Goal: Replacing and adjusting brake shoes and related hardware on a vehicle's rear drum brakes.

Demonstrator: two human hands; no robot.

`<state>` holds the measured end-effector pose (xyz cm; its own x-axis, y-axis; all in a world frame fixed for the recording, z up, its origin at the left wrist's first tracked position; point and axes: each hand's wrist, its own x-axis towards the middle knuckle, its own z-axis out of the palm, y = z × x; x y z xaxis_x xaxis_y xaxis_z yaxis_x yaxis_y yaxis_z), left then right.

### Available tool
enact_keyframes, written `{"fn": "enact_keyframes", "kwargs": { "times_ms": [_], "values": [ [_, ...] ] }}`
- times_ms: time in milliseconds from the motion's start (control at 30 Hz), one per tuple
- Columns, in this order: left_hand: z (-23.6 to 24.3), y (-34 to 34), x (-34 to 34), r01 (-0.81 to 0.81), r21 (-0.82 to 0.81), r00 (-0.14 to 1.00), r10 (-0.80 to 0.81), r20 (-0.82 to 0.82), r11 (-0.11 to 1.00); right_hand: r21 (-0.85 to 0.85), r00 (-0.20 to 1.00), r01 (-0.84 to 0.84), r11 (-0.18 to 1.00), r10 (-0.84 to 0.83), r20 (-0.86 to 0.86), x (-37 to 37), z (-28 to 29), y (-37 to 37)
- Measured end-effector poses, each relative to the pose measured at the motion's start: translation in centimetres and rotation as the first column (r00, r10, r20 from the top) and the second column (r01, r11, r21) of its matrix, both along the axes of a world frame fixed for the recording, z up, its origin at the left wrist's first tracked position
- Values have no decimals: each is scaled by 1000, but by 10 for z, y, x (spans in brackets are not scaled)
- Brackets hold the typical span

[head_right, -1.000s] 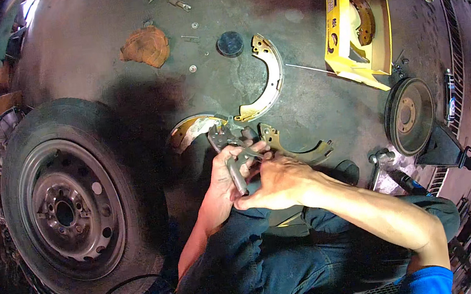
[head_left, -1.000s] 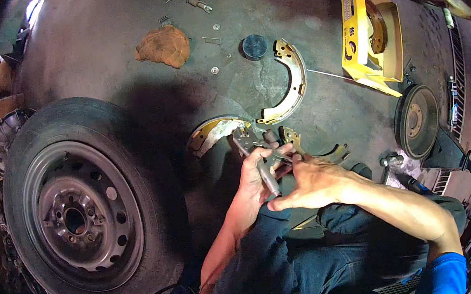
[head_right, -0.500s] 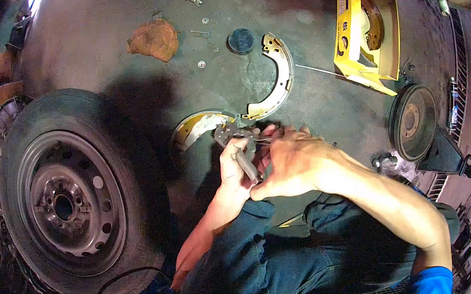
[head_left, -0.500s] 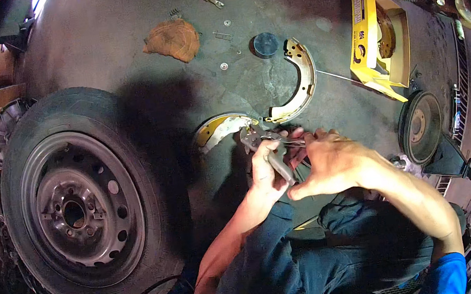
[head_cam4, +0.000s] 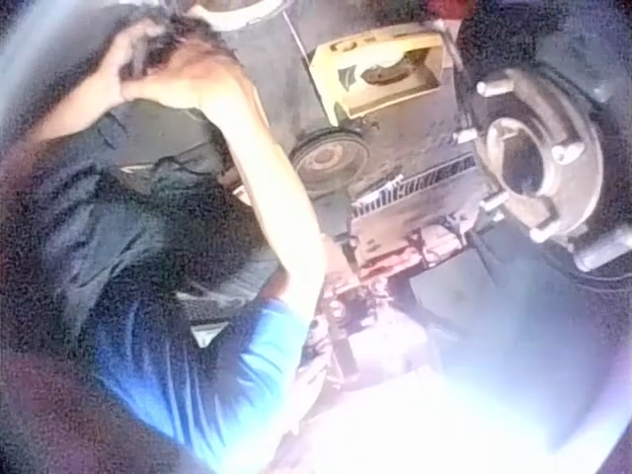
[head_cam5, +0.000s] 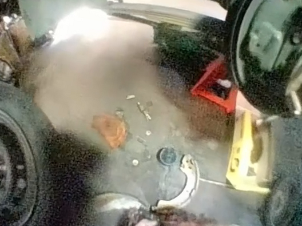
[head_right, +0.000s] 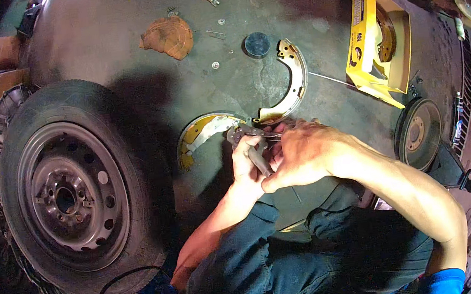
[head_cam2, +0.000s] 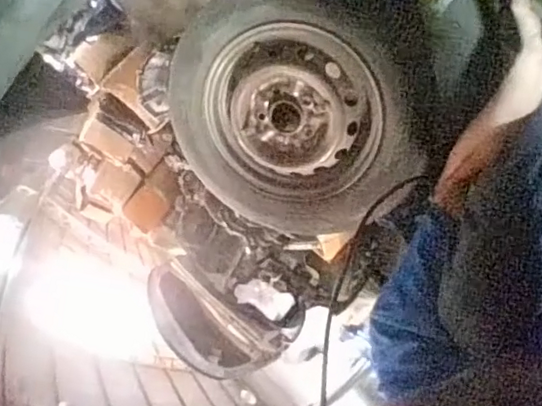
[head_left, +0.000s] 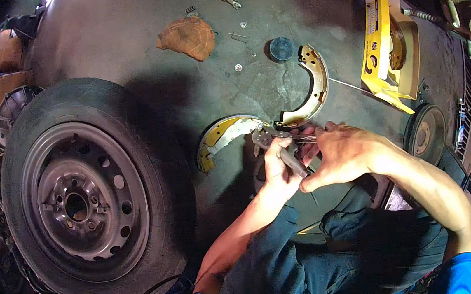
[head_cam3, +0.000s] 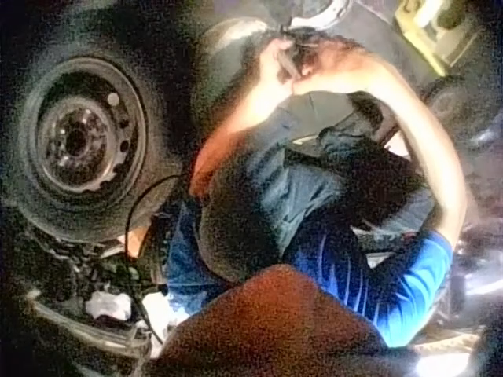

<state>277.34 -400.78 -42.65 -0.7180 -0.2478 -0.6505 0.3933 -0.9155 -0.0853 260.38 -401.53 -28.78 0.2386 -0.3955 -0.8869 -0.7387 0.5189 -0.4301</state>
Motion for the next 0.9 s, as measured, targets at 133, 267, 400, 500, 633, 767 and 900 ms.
{"fn": "enact_keyframes", "kwargs": {
  "times_ms": [133,267,400,500,633,767,900],
  "values": [
    [-7,2,0,-23,33,998,25,-52,999,-16,999,-32,999,32,1,0,-4,-1],
    [0,0,-4,-12,21,1000,13,-18,1000,10,999,-35,999,35,-2,-2,-3,-4],
    [-1,0,-4,-31,21,999,32,-43,999,-6,999,-36,999,36,-4,-2,-5,-4],
    [1,-2,-4,-26,39,998,28,-56,999,-1,999,-33,999,33,-8,-2,-6,-6],
    [1,1,-7,-42,41,999,43,-20,998,3,999,-37,999,37,10,-2,-8,-8],
    [-13,9,-3,-81,87,996,78,30,993,-27,1000,-16,999,16,-22,7,-1,-14],
    [-6,11,-2,-96,87,987,84,134,992,90,999,-34,995,35,-10,11,10,-28]
  ]
}}
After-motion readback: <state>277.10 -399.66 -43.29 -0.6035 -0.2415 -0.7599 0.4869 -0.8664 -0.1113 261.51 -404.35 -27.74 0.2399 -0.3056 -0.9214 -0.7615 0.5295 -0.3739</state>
